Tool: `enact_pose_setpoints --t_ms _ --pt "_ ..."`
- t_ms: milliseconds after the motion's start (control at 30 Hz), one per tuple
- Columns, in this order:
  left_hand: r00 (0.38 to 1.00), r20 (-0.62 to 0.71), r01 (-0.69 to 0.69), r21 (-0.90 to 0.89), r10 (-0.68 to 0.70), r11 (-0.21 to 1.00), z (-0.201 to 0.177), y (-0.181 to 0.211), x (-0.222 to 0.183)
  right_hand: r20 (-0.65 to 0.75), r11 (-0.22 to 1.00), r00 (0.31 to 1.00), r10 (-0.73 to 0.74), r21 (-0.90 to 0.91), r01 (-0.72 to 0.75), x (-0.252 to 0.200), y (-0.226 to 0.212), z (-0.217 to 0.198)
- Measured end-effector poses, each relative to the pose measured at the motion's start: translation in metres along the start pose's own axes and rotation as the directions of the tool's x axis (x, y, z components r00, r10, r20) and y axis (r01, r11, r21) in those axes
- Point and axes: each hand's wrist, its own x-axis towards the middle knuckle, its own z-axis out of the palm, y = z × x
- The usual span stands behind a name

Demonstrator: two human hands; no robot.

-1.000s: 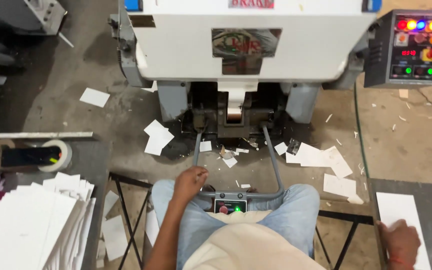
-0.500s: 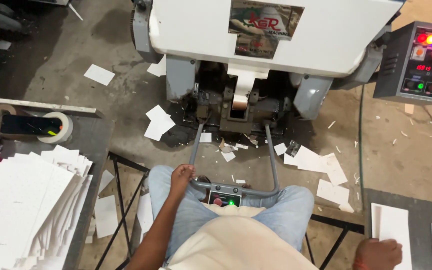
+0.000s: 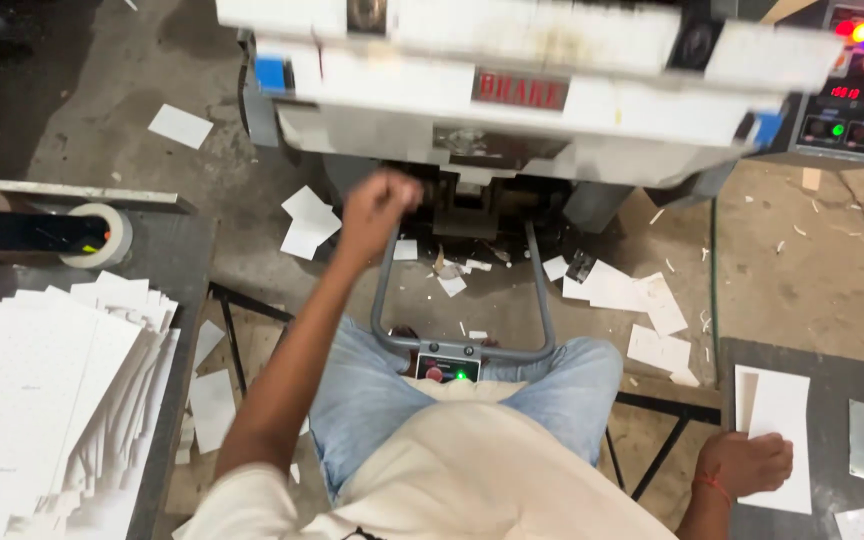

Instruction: The recorder is operating an industrial press machine to process small rectangular paper slips, feeding them in and removing processed ones.

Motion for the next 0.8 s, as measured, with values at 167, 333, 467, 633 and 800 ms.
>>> enact_pose_setpoints --t_ms 167,333,467,633,800 --pt "0.994 0.074 -0.085 0.058 0.081 0.995 -0.005 -0.007 0.119 0.013 0.999 1.0 0.025 -0.042 -0.024 0.001 0.0 0.002" --pt "0.903 -0.127 0.404 -0.078 -0.411 0.912 0.022 -0.155 0.124 0.041 1.0 0.999 0.016 0.005 -0.016 0.003 -0.004 -0.007" --pt "0.599 -0.181 0.771 -0.134 -0.78 0.623 0.051 -0.151 0.087 0.195 1.0 0.981 0.002 0.021 -0.006 0.026 -0.03 -0.065" --pt "0.712 -0.142 0.66 -0.2 -0.688 0.724 0.067 -0.219 0.065 -0.072 0.974 0.976 -0.205 0.085 0.211 0.059 -0.033 -0.084" --pt "0.878 -0.09 0.44 -0.234 -0.47 0.867 0.06 -0.147 0.006 -0.126 0.893 0.987 -0.103 0.425 0.148 0.109 -0.124 -0.063"
